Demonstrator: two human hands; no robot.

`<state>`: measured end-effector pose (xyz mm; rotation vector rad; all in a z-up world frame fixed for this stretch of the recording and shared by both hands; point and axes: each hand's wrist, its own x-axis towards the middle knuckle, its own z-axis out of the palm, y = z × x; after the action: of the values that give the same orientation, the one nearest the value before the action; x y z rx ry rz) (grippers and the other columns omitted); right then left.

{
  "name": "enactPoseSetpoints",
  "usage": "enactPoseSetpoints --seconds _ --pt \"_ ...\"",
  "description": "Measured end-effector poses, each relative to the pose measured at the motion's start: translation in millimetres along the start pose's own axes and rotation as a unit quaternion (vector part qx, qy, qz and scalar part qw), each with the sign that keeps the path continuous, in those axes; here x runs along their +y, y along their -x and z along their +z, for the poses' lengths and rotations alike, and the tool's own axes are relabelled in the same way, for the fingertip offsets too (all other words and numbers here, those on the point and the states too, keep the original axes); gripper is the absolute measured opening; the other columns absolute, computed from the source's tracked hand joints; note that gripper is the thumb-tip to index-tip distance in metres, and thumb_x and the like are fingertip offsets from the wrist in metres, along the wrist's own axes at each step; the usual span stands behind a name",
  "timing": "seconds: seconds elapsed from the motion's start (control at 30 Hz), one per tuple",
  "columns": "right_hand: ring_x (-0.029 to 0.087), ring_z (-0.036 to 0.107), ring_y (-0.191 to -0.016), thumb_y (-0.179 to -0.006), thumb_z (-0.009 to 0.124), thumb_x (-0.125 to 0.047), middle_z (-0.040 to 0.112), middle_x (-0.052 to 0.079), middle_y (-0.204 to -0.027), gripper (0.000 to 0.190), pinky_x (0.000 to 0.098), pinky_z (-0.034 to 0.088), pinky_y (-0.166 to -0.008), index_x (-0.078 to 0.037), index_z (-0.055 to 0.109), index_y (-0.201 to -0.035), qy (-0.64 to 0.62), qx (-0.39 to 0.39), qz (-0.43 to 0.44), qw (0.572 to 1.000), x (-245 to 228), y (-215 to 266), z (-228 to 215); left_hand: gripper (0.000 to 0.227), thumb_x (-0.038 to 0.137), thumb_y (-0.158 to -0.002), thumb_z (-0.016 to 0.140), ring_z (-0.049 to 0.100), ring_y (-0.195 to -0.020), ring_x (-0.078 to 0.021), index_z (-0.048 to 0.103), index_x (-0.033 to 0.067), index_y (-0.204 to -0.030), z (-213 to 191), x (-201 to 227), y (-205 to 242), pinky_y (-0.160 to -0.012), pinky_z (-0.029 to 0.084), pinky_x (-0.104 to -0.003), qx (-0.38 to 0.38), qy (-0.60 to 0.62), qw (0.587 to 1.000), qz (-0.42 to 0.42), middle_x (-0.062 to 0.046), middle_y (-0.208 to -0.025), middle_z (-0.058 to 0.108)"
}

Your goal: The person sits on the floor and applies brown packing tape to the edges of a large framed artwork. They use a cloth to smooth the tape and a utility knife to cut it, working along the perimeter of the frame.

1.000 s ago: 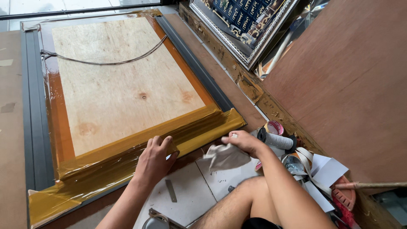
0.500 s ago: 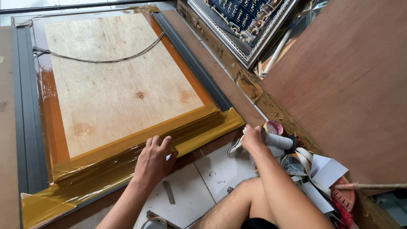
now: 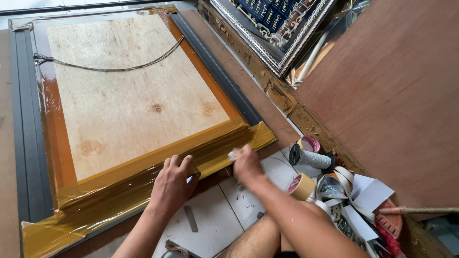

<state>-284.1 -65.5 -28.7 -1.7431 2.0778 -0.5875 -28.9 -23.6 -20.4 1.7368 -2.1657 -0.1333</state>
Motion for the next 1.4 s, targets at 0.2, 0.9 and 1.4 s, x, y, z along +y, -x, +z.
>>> enactPoseSetpoints --seconds 0.2,0.9,1.4 --pt "0.056 0.037 -0.158 -0.111 0.038 -0.007 0.02 0.024 -0.189 0.07 0.0858 0.049 -0.099 -0.007 0.029 -0.18 0.303 -0.191 0.003 0.934 20.3 -20.6 -12.5 0.06 0.043 -0.092 0.082 0.065 -0.111 -0.03 0.061 0.0219 -0.143 -1.0 -0.6 -1.0 -0.082 0.067 -0.046 -0.011 0.009 1.0 -0.011 -0.006 -0.109 0.058" --pt "0.04 0.017 -0.174 -0.111 0.048 -0.017 -0.013 0.01 -0.194 0.092 0.0612 0.039 -0.129 -0.019 -0.007 -0.184 0.213 -0.26 0.164 0.927 15.4 -51.0 -57.1 0.064 0.044 -0.099 0.08 0.062 -0.117 -0.037 0.06 0.015 -0.153 -4.7 -5.3 3.7 -0.084 0.064 -0.054 -0.001 0.063 0.998 -0.008 -0.014 -0.123 0.064" --pt "0.052 0.045 -0.154 -0.113 0.04 -0.008 0.01 0.007 -0.194 0.071 0.0779 0.055 -0.104 -0.024 0.026 -0.181 0.217 -0.283 -0.111 0.927 -37.8 27.8 8.0 0.06 0.044 -0.097 0.08 0.074 -0.108 -0.0378 0.056 0.0377 -0.152 -15.4 -6.7 9.3 -0.086 0.068 -0.056 -0.03 0.106 0.99 -0.086 -0.007 -0.114 0.06"
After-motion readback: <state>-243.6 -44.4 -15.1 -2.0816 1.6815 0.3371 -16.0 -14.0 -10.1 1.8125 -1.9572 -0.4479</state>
